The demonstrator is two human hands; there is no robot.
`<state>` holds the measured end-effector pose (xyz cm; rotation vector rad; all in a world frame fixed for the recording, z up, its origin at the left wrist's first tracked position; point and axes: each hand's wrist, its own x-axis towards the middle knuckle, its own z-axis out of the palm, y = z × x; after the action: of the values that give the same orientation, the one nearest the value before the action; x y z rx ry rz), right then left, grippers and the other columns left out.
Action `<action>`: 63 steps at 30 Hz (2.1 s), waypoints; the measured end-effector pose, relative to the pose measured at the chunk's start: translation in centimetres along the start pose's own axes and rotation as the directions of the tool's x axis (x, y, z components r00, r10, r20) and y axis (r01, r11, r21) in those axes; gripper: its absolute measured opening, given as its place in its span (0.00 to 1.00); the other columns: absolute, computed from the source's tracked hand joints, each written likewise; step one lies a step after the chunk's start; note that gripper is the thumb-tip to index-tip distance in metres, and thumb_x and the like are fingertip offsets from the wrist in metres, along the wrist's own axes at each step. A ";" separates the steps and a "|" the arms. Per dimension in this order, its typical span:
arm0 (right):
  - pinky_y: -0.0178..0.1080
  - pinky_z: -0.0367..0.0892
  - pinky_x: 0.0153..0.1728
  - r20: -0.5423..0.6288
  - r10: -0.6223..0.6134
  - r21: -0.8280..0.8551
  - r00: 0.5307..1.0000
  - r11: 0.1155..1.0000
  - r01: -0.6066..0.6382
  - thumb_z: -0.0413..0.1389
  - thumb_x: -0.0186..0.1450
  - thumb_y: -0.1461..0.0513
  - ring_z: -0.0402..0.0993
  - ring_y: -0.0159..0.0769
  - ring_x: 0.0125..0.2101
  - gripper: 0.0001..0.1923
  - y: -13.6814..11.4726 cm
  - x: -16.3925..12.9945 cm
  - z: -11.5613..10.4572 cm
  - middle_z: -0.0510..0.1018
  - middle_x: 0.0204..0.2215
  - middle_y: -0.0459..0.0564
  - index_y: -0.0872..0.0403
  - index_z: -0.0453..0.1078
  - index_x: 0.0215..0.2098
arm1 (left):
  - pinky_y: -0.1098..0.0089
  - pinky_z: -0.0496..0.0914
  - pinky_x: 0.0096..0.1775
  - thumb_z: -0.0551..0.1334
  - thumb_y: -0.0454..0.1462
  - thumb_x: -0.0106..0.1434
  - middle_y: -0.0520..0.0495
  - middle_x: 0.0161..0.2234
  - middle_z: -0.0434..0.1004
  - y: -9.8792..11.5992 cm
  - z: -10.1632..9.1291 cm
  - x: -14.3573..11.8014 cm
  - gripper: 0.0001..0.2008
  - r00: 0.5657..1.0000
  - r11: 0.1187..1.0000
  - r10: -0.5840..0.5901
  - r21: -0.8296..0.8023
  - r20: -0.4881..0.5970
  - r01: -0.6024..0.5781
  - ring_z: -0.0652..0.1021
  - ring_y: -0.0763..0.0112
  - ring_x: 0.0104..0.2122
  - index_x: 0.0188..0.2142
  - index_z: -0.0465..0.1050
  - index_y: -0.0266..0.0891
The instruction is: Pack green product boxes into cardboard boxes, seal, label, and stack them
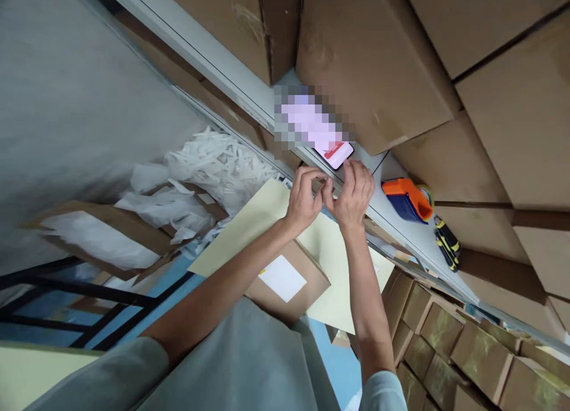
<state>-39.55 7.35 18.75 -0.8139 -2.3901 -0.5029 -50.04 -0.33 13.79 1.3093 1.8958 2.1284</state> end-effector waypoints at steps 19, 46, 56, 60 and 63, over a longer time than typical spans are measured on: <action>0.64 0.71 0.67 -0.054 0.034 0.108 0.998 0.994 -0.028 0.52 0.76 0.53 0.76 0.57 0.66 0.26 -1.9 -3.8 -5.0 0.78 0.61 0.68 0.56 0.67 0.68 | 0.57 0.78 0.53 0.62 0.41 0.82 0.39 0.51 0.81 4.0 -3.4 -2.3 0.10 0.997 0.998 0.017 0.054 0.077 -0.021 0.82 0.60 0.50 0.58 0.72 0.41; 0.61 0.78 0.59 -0.127 -0.088 0.192 0.988 0.975 0.112 0.51 0.76 0.56 0.81 0.59 0.58 0.29 0.0 1.1 -0.6 0.80 0.56 0.66 0.57 0.64 0.72 | 0.61 0.81 0.48 0.62 0.38 0.82 0.43 0.48 0.82 1.7 -0.1 0.6 0.07 0.996 0.996 -0.071 -0.049 -0.046 0.069 0.84 0.62 0.48 0.57 0.71 0.44; 0.61 0.78 0.59 -0.110 -0.091 0.202 0.990 0.973 0.112 0.52 0.78 0.55 0.81 0.58 0.58 0.29 -0.1 1.2 -0.7 0.80 0.56 0.66 0.57 0.64 0.73 | 0.62 0.80 0.48 0.63 0.36 0.81 0.44 0.47 0.81 1.5 -0.2 0.7 0.06 0.996 0.996 -0.066 -0.055 -0.060 0.063 0.83 0.64 0.47 0.56 0.71 0.43; 0.62 0.77 0.60 -0.100 -0.074 0.220 0.992 0.971 0.095 0.52 0.79 0.54 0.80 0.59 0.60 0.29 -0.3 1.2 -0.7 0.79 0.57 0.65 0.56 0.63 0.75 | 0.63 0.80 0.47 0.63 0.34 0.81 0.44 0.47 0.81 1.4 -0.1 0.5 0.07 0.995 0.996 -0.079 -0.046 -0.057 0.076 0.84 0.64 0.47 0.56 0.71 0.44; 0.61 0.77 0.60 -0.108 -0.062 0.233 0.992 0.969 0.086 0.52 0.79 0.55 0.81 0.58 0.59 0.29 -0.4 1.2 -0.7 0.80 0.57 0.65 0.56 0.64 0.74 | 0.62 0.80 0.47 0.63 0.35 0.81 0.45 0.47 0.82 1.4 0.0 0.4 0.08 0.994 0.995 -0.096 -0.035 -0.047 0.094 0.84 0.63 0.47 0.56 0.72 0.45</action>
<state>-40.35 7.19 19.99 -0.5817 -2.3377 -0.2724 -49.61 -0.53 15.12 1.1474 1.8919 2.1539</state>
